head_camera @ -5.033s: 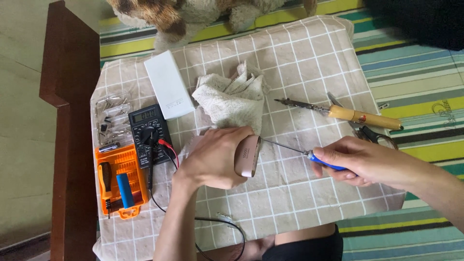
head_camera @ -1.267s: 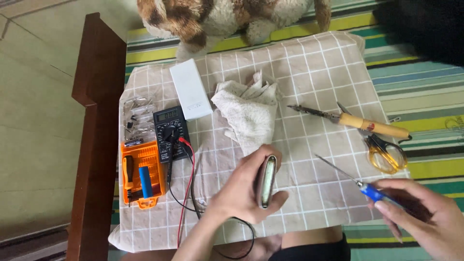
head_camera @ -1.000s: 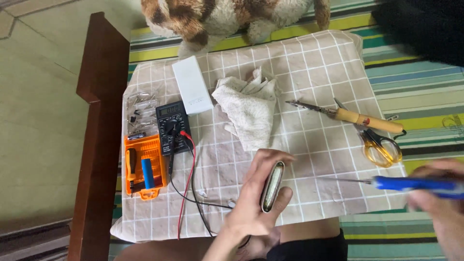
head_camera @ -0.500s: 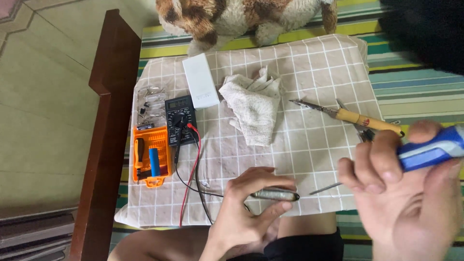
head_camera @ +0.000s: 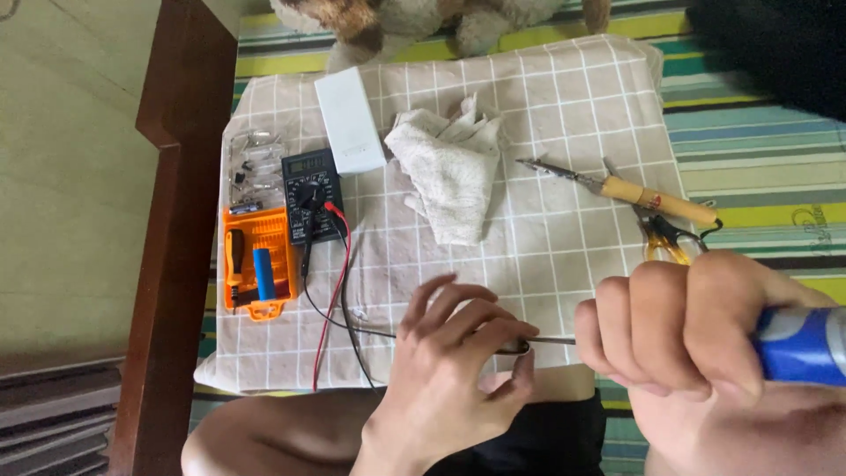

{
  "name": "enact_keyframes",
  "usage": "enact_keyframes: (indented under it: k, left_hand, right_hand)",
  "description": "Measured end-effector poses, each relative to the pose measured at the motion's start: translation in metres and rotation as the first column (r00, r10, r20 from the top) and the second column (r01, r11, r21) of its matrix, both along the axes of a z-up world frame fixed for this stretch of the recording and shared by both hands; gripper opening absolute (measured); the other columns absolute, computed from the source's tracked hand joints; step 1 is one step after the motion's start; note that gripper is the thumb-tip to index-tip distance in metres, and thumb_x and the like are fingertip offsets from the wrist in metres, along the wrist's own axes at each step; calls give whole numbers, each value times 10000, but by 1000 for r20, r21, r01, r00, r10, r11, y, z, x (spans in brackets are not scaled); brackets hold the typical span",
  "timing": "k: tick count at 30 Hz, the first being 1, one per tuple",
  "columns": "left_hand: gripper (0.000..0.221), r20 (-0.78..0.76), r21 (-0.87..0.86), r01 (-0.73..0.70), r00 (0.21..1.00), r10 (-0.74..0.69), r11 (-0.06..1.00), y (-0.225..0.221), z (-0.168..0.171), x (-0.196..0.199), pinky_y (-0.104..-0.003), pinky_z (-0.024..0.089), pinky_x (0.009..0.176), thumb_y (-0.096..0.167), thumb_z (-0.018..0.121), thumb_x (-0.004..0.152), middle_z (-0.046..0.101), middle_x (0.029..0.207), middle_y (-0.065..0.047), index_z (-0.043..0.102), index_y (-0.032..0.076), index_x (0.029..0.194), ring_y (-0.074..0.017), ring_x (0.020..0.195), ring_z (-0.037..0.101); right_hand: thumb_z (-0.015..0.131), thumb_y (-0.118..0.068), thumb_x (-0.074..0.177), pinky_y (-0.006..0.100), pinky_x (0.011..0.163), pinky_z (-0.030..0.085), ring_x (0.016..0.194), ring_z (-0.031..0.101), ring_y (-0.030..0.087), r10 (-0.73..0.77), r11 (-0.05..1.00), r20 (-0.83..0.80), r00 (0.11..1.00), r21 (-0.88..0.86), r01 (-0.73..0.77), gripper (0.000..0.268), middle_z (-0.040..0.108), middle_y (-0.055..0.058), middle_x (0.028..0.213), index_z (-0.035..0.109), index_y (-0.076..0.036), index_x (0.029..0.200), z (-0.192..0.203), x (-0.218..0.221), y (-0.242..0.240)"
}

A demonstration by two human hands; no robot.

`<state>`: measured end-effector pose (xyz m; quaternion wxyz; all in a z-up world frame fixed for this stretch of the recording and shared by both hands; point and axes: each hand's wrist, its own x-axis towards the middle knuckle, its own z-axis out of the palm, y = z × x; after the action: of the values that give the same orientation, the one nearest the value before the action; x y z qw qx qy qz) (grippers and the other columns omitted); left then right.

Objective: Using a screwdriver to pry apart the plastic casing of a portable power bank for disassembly.

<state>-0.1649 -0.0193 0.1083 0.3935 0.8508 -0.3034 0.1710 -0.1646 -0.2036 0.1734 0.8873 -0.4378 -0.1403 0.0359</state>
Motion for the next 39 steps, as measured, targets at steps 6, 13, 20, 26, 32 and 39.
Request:
enact_keyframes:
  k: [6,13,20,26,32,39]
  left_hand:
    - [68,29,-34,111,993,-110,993,3,-8,4,-446,539,954,99,766,800,722,820,20,725,133,843,-182,834,682]
    - [113,-47,-270,219,970,-240,937,11,-23,1,-351,647,858,134,797,909,731,900,-69,743,60,974,-243,941,732]
    - [139,-45,-274,237,965,-258,932,11,-25,0,-271,620,696,177,815,899,775,935,-57,762,75,977,-165,802,774]
    - [75,-59,-269,236,964,-261,934,10,-29,2,-270,608,641,115,805,911,776,918,-42,759,86,963,-159,778,776]
    - [57,-61,-283,231,964,-258,931,9,-29,2,-262,599,629,87,806,907,773,895,-34,756,93,934,-151,753,771]
    - [61,-43,-285,220,969,-242,933,6,-27,3,-263,606,622,73,812,886,766,854,-45,751,68,884,-157,722,760]
  right_hand:
    - [621,-222,985,365,386,281,410,302,180,96,991,24,995,90,-97,306,448,47,582,532,-110,714,7,-6,-4]
    - [587,-311,978,341,373,210,406,208,149,-2,1000,-19,1000,8,3,340,371,-4,524,493,-162,687,6,-4,0]
    - [651,-397,975,352,374,218,381,199,149,11,1000,-35,999,-8,-11,429,355,-6,510,484,-164,656,2,-6,7]
    - [725,-473,963,363,395,214,396,169,159,-29,999,-86,996,-35,26,514,355,18,513,478,-150,649,4,-7,9]
    - [698,-436,998,369,399,240,398,222,166,86,996,-62,994,-10,-87,476,399,26,548,503,-136,684,-1,1,1]
    - [689,-422,955,381,396,232,394,200,175,45,998,-86,995,-35,-48,444,381,29,536,488,-144,673,2,-1,0]
